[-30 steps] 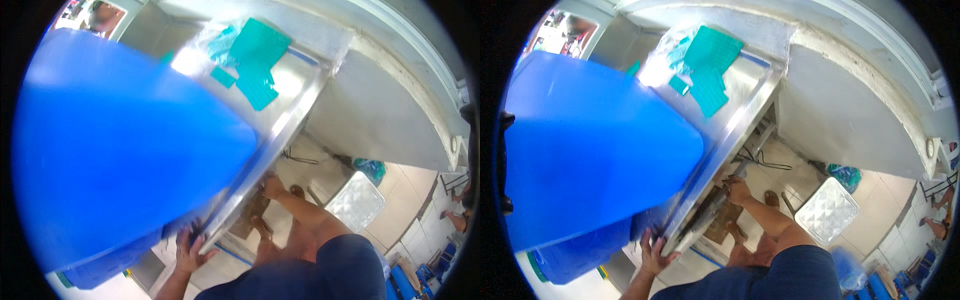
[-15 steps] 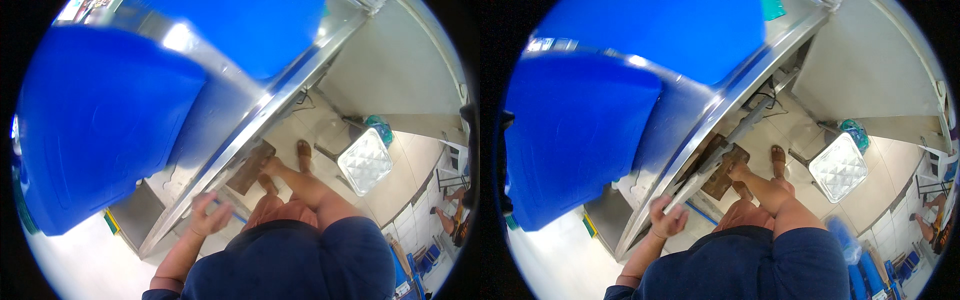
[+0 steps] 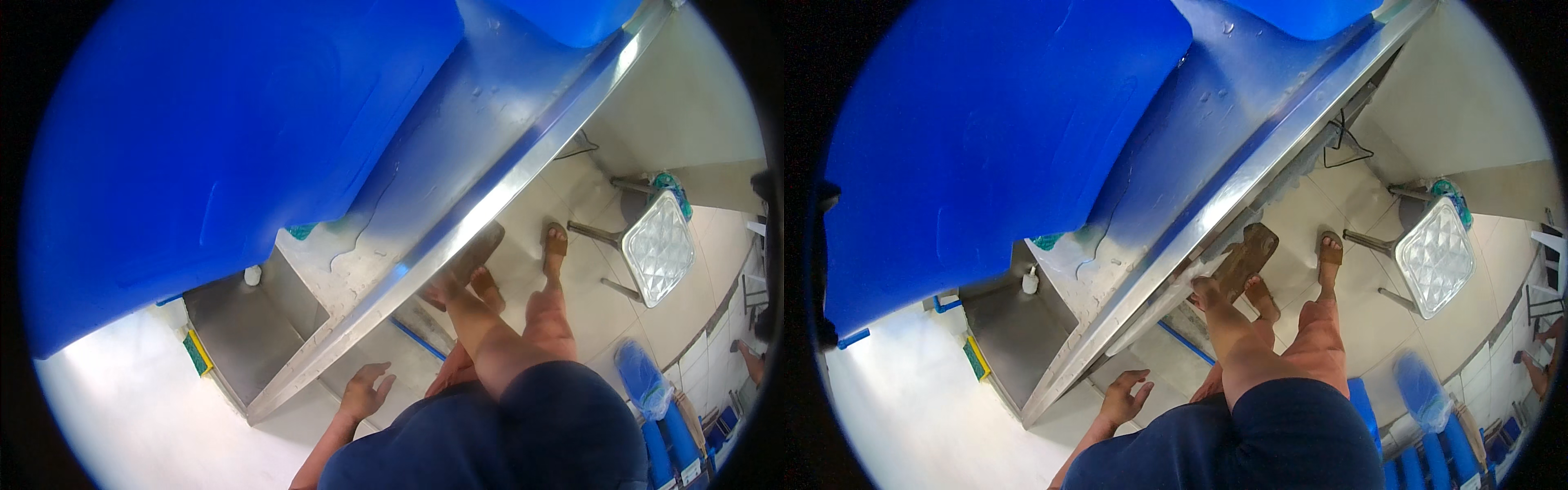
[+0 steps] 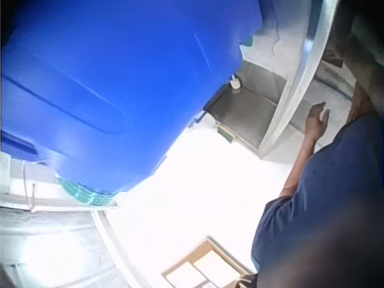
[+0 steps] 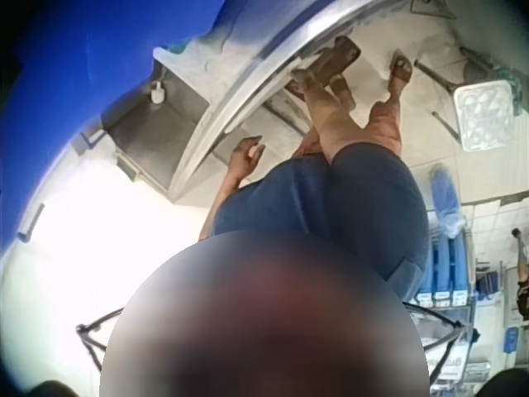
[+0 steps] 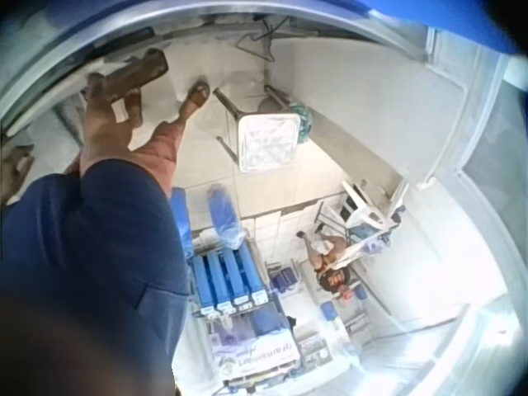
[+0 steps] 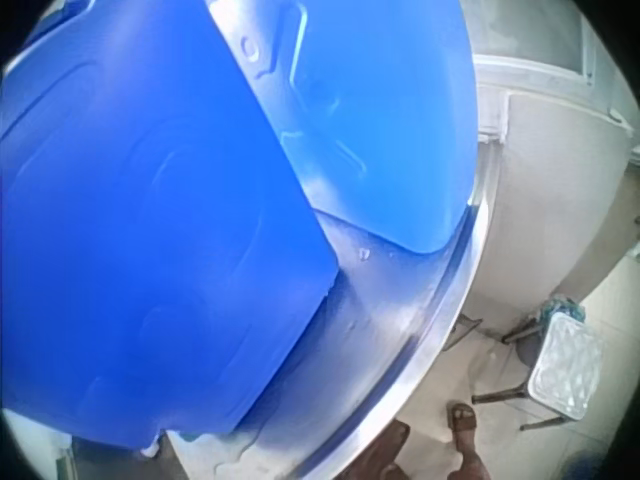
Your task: The person assembles two blue plastic water containers by screwing on caps, wiping the surfaces with a cloth, attaching green spigots, and using a heat gun to warm the threaded necks. The containers are placed on a stainless steel counter next to a sink.
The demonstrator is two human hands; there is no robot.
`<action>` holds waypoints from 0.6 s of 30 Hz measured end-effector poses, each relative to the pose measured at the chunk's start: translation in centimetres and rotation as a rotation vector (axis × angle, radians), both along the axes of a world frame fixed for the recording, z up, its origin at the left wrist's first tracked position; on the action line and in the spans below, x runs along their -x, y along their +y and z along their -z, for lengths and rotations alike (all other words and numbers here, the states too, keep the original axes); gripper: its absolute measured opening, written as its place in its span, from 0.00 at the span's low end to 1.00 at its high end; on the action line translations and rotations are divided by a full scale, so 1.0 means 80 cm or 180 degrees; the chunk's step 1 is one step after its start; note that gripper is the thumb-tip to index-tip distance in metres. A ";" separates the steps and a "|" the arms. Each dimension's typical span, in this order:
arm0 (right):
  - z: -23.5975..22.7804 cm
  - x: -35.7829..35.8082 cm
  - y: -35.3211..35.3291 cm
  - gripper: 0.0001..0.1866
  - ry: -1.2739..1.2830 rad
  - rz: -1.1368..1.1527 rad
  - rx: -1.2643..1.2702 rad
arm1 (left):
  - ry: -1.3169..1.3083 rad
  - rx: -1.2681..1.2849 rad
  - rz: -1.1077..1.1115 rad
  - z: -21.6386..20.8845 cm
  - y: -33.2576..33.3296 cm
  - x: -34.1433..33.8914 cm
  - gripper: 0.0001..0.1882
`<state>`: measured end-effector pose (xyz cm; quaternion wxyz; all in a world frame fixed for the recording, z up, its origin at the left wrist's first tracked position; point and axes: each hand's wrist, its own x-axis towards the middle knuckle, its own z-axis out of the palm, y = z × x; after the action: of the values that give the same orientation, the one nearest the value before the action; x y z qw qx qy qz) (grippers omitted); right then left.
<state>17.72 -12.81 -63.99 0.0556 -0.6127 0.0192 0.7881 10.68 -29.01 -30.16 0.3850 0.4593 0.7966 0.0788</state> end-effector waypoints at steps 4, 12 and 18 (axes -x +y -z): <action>0.015 0.001 -0.023 0.18 -0.0584 -0.0690 -0.0901 | -0.0042 0.0192 0.0006 0.018 -0.025 0.007 0.17; -0.136 -0.040 -0.016 0.24 -0.0994 -0.3749 -0.4421 | 0.0229 -0.0546 -0.0009 0.091 0.022 -0.002 0.21; -0.327 -0.076 0.040 0.19 0.0369 -0.2355 -0.4292 | 0.0096 -0.1096 -0.0639 0.082 0.095 -0.027 0.15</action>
<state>23.83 -9.61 -37.85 0.1486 -0.3706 -0.6685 0.6275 12.84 -21.43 -36.75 0.2790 0.4378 0.8188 0.2450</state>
